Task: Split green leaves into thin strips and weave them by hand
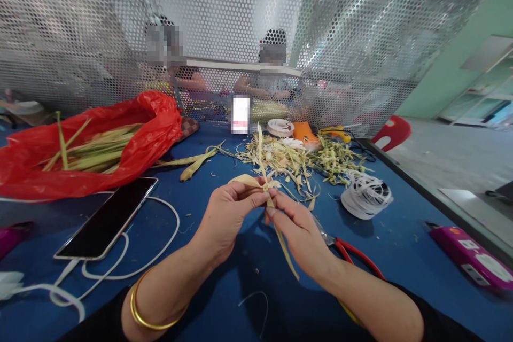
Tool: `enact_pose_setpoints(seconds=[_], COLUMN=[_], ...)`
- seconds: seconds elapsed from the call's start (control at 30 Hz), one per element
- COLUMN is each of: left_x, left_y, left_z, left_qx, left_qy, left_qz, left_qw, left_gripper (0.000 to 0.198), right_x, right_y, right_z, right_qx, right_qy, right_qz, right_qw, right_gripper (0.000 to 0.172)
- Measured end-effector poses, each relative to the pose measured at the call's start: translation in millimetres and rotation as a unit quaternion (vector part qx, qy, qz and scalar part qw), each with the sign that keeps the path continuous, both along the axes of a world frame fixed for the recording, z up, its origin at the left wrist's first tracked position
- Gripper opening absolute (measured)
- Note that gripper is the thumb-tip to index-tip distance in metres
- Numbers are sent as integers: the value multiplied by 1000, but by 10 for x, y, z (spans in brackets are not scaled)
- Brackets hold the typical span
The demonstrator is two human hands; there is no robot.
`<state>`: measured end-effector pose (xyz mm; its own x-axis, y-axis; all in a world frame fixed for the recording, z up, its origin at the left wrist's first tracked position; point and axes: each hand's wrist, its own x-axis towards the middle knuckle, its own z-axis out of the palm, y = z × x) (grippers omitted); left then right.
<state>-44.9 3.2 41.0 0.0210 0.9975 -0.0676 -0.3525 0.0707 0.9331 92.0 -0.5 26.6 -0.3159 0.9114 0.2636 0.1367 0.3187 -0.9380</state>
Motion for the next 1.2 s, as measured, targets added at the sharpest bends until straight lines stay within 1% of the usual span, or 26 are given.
enact_pose_setpoints(seconds=[0.1, 0.3, 0.4, 0.5, 0.57, 0.6, 0.67, 0.7, 0.73, 0.8, 0.83, 0.9, 1.03, 1.2], left_x=[1, 36, 44, 21, -6, -19, -37, -41, -43, -41, -41, -43, -56, -37], left_y=[1, -1, -2, -1, -2, -5, -15, -22, -28, -40, -43, -42, -25, -20], left_z=[0, -21, -34, -18, 12, 28, 57, 67, 73, 73, 69, 57, 47, 53], left_qx=[8, -38, -53, -51, -37, -34, -39, -45, -50, -56, -56, -54, -55, -32], left_qy=[-2, -22, -34, -47, -58, -60, -54, -49, -43, -34, -32, -29, -15, 18], left_qz=[13, 31, 38, 33, 23, 14, -14, -31, -46, -66, -72, -78, -62, -53], left_qw=[1000, 999, 997, 997, 997, 998, 998, 997, 997, 996, 995, 995, 996, 998], left_gripper=[5, 15, 20, 14, 11, 12, 16, 17, 18, 17, 16, 17, 20, 21], right_x=[3, -17, -33, -7, 45, 77, 135, 156, 169, 175, 172, 165, 188, 223], right_y=[5, -10, -32, -35, -9, 15, 76, 108, 137, 178, 188, 189, 160, 141], right_z=[-11, -13, -15, -5, 15, 26, 42, 43, 39, 17, 5, -8, 37, 93], right_qx=[1, 20, 33, 75, 130, 164, 230, 256, 274, 292, 296, 300, 307, 356], right_qy=[15, -11, -38, -88, -119, -130, -154, -170, -188, -216, -223, -225, -230, -268], right_qz=[8, 15, 11, -5, -48, -81, -137, -150, -154, -150, -149, -152, -148, -115], right_qw=[1000, 1000, 999, 993, 983, 974, 951, 940, 931, 920, 917, 914, 911, 888], right_gripper=[22, 23, 23, 24, 23, 19, 9, 9, 10, 5, 4, 7, 8, 11])
